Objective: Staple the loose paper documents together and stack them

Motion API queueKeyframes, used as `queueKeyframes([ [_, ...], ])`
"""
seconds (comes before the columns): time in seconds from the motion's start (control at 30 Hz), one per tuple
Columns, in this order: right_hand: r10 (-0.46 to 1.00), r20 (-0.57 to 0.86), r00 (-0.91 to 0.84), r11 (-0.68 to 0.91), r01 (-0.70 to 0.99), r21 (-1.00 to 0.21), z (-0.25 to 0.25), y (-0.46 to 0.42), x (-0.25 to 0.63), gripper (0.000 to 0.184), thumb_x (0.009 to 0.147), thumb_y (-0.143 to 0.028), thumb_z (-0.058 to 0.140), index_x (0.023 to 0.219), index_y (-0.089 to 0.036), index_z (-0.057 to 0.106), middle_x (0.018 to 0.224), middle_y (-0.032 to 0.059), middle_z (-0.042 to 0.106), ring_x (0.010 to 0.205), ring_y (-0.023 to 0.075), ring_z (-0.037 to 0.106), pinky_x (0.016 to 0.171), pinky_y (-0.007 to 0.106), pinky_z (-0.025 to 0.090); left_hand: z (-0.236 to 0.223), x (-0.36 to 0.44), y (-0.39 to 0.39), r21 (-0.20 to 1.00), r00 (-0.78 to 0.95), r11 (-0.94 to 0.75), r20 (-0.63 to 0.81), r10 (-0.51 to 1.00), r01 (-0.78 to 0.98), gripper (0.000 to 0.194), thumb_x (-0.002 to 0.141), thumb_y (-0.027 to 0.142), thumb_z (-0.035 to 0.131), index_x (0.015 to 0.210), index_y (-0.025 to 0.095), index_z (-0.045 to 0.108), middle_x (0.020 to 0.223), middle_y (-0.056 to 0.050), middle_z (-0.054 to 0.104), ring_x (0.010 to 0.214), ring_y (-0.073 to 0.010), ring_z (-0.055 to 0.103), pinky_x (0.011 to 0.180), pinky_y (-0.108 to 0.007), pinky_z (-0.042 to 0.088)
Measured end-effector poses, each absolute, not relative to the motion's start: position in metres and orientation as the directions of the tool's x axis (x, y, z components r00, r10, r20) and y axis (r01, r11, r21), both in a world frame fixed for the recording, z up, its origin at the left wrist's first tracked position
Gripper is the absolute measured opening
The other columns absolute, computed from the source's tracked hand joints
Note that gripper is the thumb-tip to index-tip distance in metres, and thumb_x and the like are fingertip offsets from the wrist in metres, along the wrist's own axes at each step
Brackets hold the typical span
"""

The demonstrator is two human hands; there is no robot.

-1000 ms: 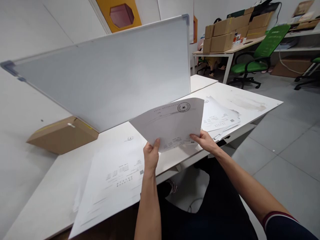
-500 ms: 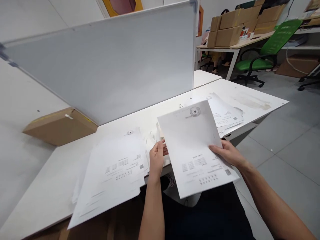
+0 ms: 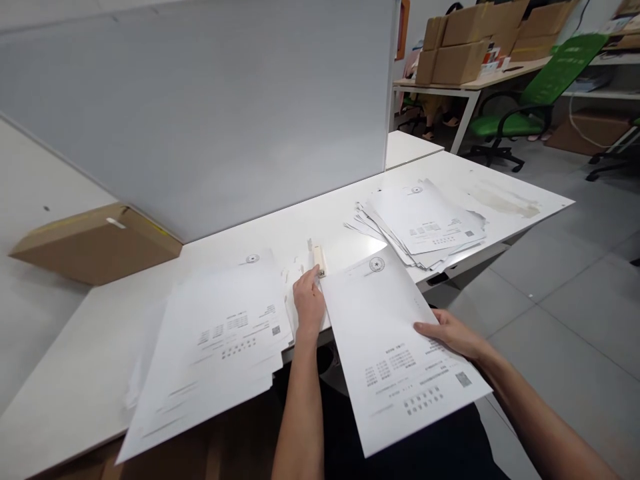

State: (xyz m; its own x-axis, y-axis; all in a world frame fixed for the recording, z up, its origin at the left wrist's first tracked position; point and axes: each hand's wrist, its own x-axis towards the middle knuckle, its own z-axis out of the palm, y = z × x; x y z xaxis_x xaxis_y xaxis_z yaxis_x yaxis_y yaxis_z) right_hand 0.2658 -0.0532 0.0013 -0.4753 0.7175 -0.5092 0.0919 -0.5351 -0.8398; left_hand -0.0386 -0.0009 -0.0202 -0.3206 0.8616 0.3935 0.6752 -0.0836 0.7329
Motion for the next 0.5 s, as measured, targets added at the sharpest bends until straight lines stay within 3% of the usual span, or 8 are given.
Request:
queueKeyframes([
  [0.5, 0.732, -0.528, -0.431, -0.519, 0.149, -0.842, -0.004, -0.035, 0.260, 0.038, 0.077, -0.044, 0.065, 0.098, -0.013, 0.064, 0.090, 0.0121, 0.071, 0.073, 0.0239, 0.069, 0.061, 0.032, 0.055, -0.024, -0.039, -0.002, 0.593, -0.234, -0.071, 0.422, 0.876, 0.802, 0.054, 0.078, -0.001, 0.032, 0.121, 0.019, 0.058, 0.118, -0.004, 0.063, 0.112, -0.0191, 0.050, 0.101, -0.038, 0.036],
])
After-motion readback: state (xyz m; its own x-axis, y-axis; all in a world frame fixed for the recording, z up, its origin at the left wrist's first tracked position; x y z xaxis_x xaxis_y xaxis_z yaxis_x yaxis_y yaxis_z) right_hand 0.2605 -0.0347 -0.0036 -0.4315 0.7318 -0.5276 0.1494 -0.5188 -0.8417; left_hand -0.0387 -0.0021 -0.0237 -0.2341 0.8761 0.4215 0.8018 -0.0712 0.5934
